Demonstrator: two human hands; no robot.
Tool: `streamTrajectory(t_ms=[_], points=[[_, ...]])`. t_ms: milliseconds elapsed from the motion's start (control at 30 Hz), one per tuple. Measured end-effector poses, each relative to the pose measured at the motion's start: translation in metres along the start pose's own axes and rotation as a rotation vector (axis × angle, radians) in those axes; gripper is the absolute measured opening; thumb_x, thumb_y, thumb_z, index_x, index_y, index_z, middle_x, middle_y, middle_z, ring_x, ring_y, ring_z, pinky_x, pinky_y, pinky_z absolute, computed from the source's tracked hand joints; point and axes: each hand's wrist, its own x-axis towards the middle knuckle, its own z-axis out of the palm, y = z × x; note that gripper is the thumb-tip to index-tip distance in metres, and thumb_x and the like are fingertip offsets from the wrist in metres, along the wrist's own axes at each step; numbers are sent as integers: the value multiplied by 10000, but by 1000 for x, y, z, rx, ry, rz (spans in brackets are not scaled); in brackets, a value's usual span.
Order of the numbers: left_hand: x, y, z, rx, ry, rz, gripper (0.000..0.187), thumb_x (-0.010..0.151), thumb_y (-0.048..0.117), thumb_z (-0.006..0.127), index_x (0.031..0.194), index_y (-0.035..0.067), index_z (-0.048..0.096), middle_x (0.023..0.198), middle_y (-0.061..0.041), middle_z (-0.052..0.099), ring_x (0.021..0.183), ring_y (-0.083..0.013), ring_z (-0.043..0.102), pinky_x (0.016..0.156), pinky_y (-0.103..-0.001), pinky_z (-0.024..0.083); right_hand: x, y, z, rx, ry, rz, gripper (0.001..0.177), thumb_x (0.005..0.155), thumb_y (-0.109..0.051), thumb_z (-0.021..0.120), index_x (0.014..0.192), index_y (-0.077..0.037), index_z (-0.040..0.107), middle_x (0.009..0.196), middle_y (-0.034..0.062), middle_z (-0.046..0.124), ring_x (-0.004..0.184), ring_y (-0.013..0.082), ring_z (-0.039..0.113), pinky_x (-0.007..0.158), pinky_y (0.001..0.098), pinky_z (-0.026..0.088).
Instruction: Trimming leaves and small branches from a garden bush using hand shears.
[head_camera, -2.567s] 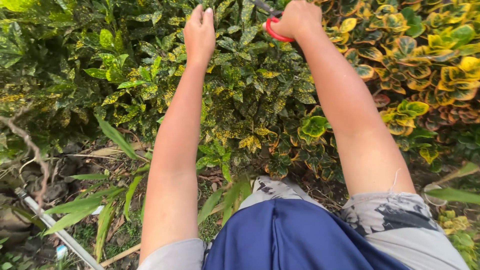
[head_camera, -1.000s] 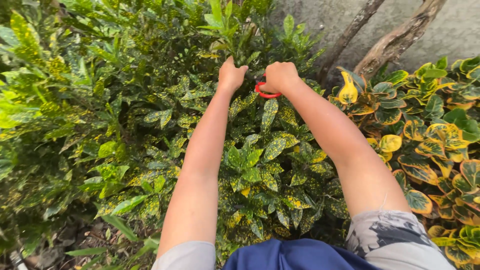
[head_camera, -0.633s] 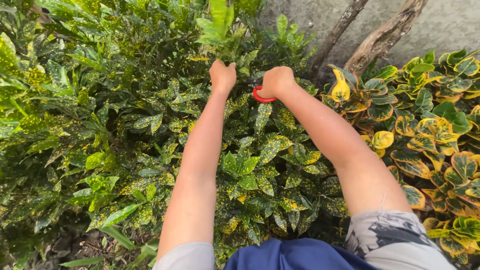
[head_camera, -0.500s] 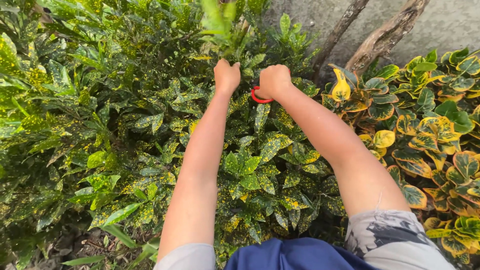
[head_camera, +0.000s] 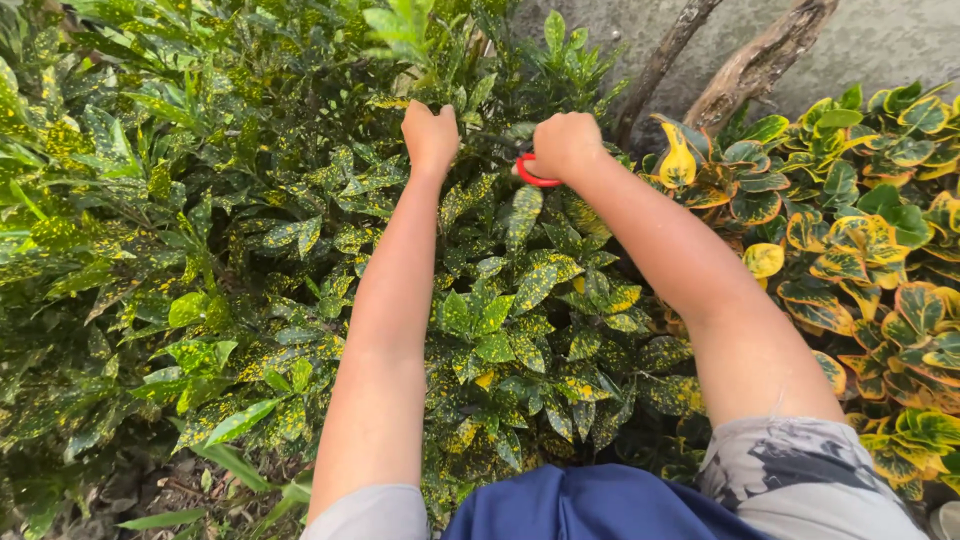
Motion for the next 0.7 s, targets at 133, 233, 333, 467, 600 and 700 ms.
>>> streamTrajectory(t_ms=[133, 233, 333, 467, 600, 700], points=[[1, -4, 8, -87, -10, 52, 314, 856, 163, 704, 1012, -95, 613, 999, -263, 715, 934, -406, 703, 872, -462, 532, -4, 18, -8, 1, 77, 52, 663, 863, -708, 579, 896, -86, 806, 932, 140, 771, 879, 314, 758, 719, 419, 589], [-4, 16, 11, -82, 52, 168, 354, 794, 124, 705, 1083, -55, 610, 944, -265, 718, 914, -411, 700, 858, -463, 531, -5, 31, -20, 69, -47, 186, 812, 904, -803, 481, 945, -62, 811, 967, 146, 787, 929, 320, 762, 770, 411, 574], [-10, 35, 9, -80, 0, 11, 438, 749, 66, 632, 1186, 43, 603, 904, -247, 723, 867, -410, 702, 837, -473, 512, 14, 47, -11, 50, -57, 216, 763, 868, -778, 505, 989, -87, 807, 1037, 152, 772, 978, 317, 743, 798, 413, 556], [7, 14, 31, -65, -2, 98, 339, 777, 57, 627, 1113, 13, 643, 943, -257, 725, 907, -427, 693, 841, -481, 525, 33, 67, -15, 54, -36, 271, 692, 881, -693, 511, 1001, -86, 820, 1065, 154, 781, 991, 323, 751, 807, 423, 571], [10, 11, 41, -84, -60, -27, 277, 813, 91, 635, 1041, -60, 592, 969, -284, 696, 878, -396, 727, 821, -478, 547, 14, 69, -43, 109, -103, 302, 884, 831, -867, 490, 1013, -60, 801, 1069, 170, 762, 1009, 340, 732, 838, 427, 553], [4, 21, 41, -21, -69, -10, 274, 807, 97, 662, 994, -89, 583, 969, -296, 694, 881, -422, 697, 833, -478, 538, 13, 75, -24, 113, 13, 319, 846, 821, -837, 542, 1014, -54, 798, 1043, 187, 767, 991, 359, 737, 816, 439, 564]])
